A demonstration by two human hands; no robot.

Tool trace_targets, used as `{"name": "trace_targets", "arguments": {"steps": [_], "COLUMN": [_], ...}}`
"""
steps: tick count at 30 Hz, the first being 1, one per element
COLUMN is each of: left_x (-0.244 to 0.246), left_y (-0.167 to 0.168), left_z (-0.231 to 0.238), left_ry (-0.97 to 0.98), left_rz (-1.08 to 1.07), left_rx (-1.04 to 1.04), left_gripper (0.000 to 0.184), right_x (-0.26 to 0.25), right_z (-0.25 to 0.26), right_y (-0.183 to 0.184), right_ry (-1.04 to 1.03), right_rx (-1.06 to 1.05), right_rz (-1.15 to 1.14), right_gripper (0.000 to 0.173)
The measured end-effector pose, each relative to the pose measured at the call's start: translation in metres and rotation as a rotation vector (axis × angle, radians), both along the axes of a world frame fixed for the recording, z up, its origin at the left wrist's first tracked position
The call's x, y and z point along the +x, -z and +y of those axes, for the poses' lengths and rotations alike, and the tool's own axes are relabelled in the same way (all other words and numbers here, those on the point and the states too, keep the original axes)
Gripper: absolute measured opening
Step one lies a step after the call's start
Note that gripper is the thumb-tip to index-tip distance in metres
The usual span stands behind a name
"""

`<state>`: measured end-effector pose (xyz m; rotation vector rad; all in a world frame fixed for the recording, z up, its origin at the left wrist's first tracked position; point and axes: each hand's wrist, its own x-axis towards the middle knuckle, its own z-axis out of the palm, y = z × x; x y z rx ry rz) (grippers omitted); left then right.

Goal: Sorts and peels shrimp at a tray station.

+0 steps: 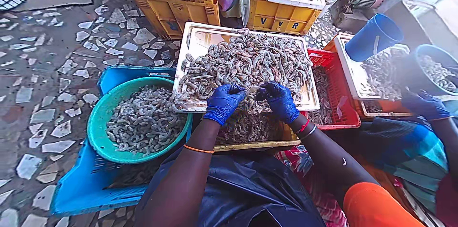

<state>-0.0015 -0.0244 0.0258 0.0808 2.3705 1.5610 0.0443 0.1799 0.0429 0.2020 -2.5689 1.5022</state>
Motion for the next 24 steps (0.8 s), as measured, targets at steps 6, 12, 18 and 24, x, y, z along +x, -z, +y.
{"name": "trace_targets", "arguments": {"steps": [6,12,18,24], "left_x": [0.007,0.006,0.011,0.021], "left_y": [0.003,0.004,-0.003,-0.011], "left_z": [0.013,0.011,0.011,0.025], "left_ry": [0.214,0.14,0.106,0.022], "left_rz": [0.221,0.265,0.197,0.056], "left_rx": [0.153,-0.005,0.363,0.643], "left_gripper": [0.018,0.022,0.018,0.022], "right_x": [0.003,0.012,0.001,-0.003], "right_z": [0.002,-0.004,0.018,-0.017], "right_y": [0.001,-0.024,-0.016,-0.006], "right_ry": [-0.067,0.027,-0.2,-0.102], "right_rx": [0.063,-0.415,0.351,0.367], "right_rz": [-0.043,-0.217,-0.237,0.165], "right_gripper": [0.021,0.018,0.04,0.031]}}
